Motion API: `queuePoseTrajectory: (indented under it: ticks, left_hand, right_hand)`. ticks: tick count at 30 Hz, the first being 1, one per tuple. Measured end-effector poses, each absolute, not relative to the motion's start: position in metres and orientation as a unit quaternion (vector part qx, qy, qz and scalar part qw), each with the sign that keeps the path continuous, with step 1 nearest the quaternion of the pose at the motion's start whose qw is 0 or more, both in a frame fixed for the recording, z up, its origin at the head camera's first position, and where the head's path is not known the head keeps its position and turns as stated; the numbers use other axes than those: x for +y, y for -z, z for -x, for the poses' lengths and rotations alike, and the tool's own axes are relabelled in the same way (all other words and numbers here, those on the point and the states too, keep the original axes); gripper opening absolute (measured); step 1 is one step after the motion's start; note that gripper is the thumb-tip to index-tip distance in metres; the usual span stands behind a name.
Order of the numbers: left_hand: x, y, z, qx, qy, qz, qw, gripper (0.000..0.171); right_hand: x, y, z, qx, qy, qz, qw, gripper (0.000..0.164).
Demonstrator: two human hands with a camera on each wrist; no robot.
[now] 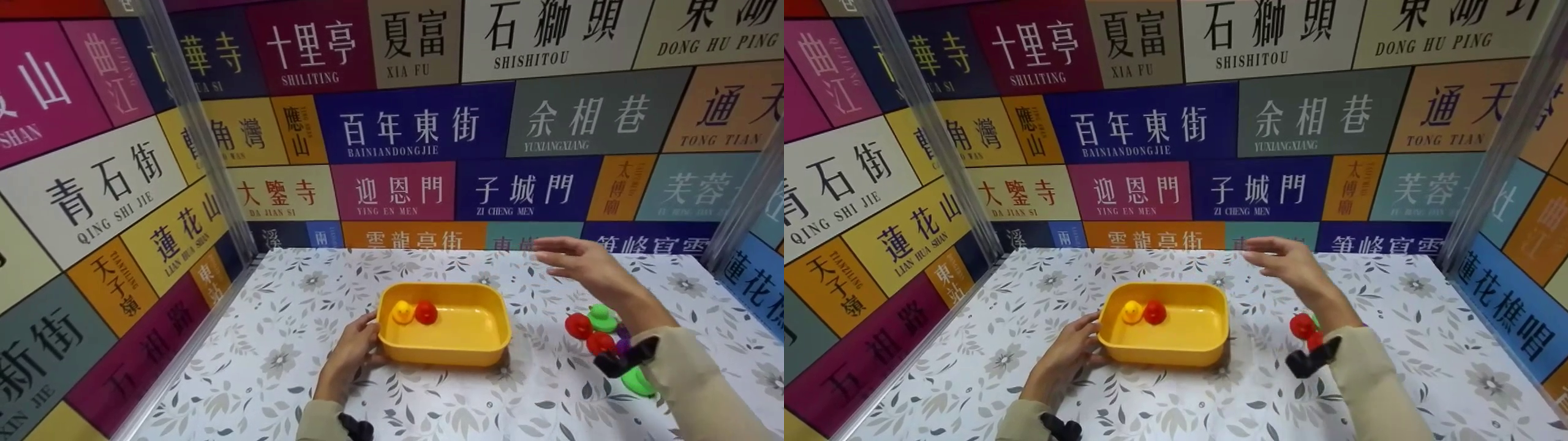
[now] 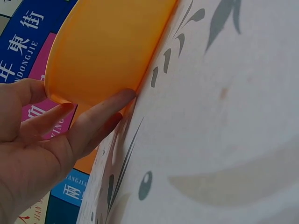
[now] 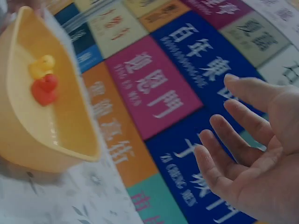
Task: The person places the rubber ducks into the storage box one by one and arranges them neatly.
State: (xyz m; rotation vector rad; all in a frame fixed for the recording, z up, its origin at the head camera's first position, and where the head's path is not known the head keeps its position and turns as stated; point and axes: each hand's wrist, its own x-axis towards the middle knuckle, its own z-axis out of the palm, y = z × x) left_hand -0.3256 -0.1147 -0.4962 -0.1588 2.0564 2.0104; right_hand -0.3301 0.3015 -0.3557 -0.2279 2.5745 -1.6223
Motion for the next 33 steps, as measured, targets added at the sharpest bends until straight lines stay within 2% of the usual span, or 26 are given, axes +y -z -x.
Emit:
queuePoseTrajectory:
  ticks: [6,15,23,33]
  left_hand:
    - [-0.116,0.496,0.327,0.709,-0.691,0.052,0.131,0.054]
    - [-0.117,0.497,0.325,0.702,-0.698,0.053,0.131,0.056]
    - [-0.115,0.498,0.326,0.711,-0.691,0.048,0.120,0.056]
    - [-0.114,0.498,0.327,0.710,-0.691,0.054,0.123,0.057]
  right_hand:
    - [0.335,0.355,0.315,0.855,0.514,0.065,0.025,0.066]
    - [0.376,0.361,0.291,0.861,0.508,-0.002,-0.021,0.069]
    - [0.399,0.393,0.281,0.841,0.526,-0.062,-0.107,0.071]
    - [0.427,0.427,0.283,0.824,0.531,-0.146,-0.131,0.071]
